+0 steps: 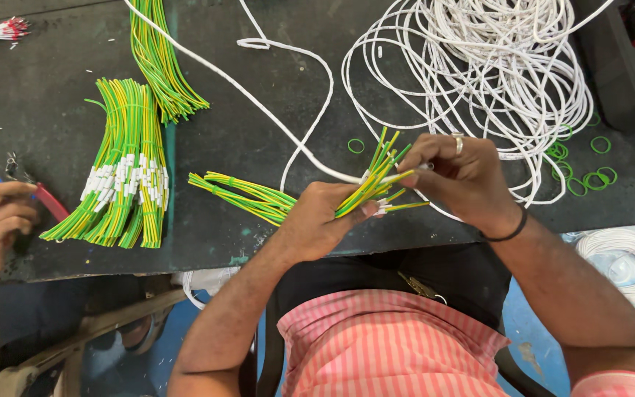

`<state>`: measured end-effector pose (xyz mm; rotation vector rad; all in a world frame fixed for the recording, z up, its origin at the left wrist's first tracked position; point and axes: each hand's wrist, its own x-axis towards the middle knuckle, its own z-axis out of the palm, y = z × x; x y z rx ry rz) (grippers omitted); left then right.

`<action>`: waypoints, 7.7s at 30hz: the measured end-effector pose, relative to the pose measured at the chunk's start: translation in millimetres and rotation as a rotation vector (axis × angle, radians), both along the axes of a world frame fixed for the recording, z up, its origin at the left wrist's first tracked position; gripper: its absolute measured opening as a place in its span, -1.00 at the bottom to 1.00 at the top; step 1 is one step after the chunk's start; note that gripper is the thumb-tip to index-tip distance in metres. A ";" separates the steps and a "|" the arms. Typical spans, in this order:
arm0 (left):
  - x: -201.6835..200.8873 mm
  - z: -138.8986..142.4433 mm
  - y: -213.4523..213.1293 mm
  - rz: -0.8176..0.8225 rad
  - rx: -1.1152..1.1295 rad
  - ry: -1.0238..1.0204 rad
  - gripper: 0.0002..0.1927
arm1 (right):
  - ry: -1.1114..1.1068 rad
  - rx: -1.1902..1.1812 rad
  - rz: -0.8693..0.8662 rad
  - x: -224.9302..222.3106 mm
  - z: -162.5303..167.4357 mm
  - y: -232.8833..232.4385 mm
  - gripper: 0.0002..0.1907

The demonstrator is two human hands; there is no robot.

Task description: The person gathers a handful of green and yellow insulated wires from the workbench and aligns them. They wrap a white wire around the bundle and secure it with green rubber bands, then place the finished bundle on the table with other completed bundles.

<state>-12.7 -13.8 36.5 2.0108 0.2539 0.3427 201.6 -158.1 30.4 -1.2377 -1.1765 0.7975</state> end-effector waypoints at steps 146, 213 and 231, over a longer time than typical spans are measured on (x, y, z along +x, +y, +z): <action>-2.0 -21.7 -1.8 -0.154 0.073 -0.245 -0.78 | 0.098 0.010 0.022 -55.4 -1.8 24.8 -0.66; -8.4 6.2 4.1 0.015 0.060 -0.165 -0.80 | 0.450 0.222 -0.076 -15.5 -23.0 -2.5 -0.78; -9.3 7.1 8.2 -0.106 0.086 -0.194 -0.80 | 0.440 0.262 -0.268 -24.0 0.2 4.3 -0.86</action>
